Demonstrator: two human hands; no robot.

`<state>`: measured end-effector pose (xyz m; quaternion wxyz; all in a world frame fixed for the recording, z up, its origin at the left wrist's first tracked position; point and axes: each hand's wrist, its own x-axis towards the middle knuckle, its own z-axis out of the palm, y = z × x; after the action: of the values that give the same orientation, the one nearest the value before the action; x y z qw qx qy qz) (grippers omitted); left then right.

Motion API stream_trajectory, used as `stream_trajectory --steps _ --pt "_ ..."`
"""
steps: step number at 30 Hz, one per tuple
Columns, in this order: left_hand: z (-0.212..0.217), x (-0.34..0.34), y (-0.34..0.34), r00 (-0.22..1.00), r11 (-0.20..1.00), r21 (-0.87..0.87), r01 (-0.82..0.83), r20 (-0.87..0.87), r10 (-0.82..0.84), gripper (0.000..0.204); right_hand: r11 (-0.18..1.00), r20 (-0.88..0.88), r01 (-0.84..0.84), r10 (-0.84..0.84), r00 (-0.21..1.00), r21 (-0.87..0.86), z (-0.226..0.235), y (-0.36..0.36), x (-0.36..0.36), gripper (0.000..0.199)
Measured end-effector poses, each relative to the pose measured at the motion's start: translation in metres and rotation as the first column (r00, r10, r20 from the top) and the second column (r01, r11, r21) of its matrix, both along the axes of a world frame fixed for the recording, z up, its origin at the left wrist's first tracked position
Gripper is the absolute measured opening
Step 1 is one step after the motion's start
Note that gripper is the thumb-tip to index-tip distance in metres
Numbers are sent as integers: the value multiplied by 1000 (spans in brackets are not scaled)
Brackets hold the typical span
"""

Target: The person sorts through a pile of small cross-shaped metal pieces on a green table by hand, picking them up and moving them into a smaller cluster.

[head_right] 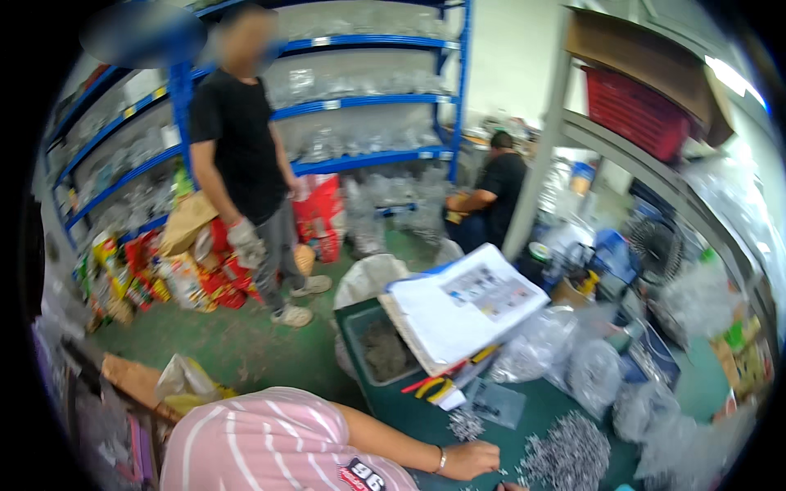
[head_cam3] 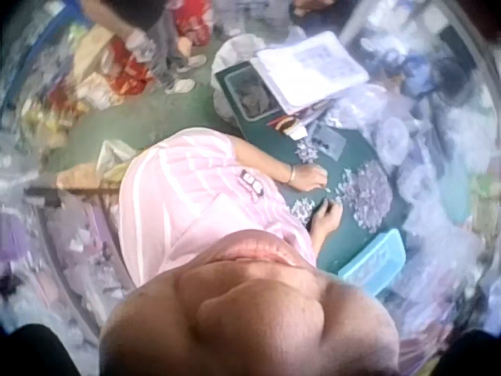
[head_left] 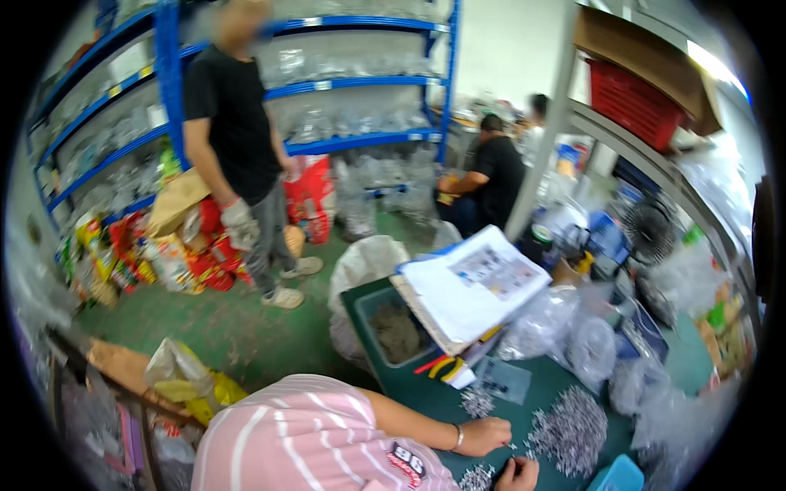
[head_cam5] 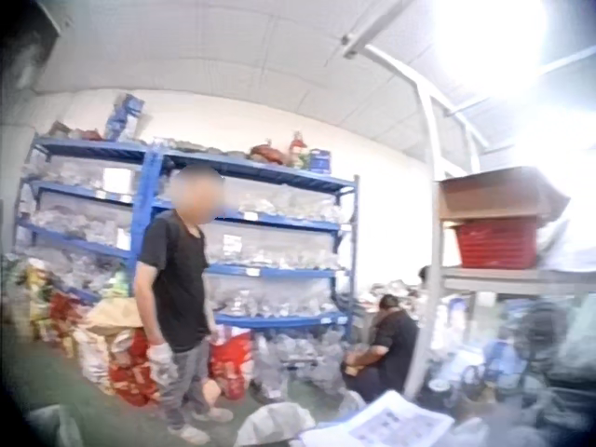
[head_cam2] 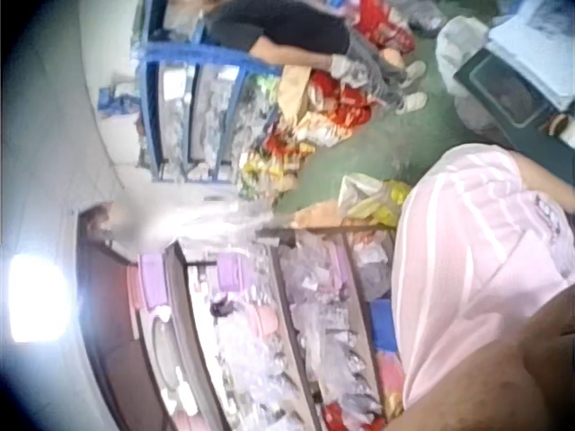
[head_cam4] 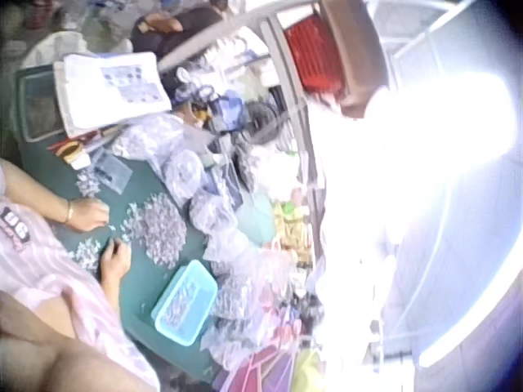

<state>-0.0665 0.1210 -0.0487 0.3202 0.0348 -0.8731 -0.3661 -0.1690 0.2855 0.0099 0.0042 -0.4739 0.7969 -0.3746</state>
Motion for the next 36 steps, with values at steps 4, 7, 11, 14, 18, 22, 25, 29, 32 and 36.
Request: stream_trajectory --steps 4,7,11,14,18,22,25,29,32,36 --pt "7 11 -8 997 999 -24 -45 59 47 8 988 -33 -64 60 998 -141 -45 -7 -23 7" --pt "11 7 -6 997 999 -16 -39 62 40 8 990 37 -7 13 999 -142 -16 -13 -4 8" --pt "14 9 -1 999 1000 -25 -17 49 18 7 989 62 -2 11 998 -146 -5 -11 5 7" --pt "13 9 -5 997 1000 -23 -17 71 19 8 999 69 -19 22 997 -32 7 -10 7 10" --pt "11 9 -7 994 1000 -23 -21 105 23 9 999 33 -30 31 999 -25 8 -11 5 11" --pt "11 5 -3 998 999 -7 -38 44 38 6 999 13 -33 33 999 -38 5 -15 4 10" --pt "11 7 -3 997 1000 -1 -30 71 30 8 999 17 -42 42 999 -1 3 -9 3 10" --pt "66 22 -10 999 915 403 6 42 -25 16 999 15 -40 40 999 -1 4 -7 3 11" --pt "130 34 -55 975 793 608 -47 -145 169 24 999 69 -39 40 997 -9 9 -8 7 11" --pt "233 63 -141 883 641 766 40 -327 336 40 1000 88 -18 19 996 -14 8 -5 5 10"
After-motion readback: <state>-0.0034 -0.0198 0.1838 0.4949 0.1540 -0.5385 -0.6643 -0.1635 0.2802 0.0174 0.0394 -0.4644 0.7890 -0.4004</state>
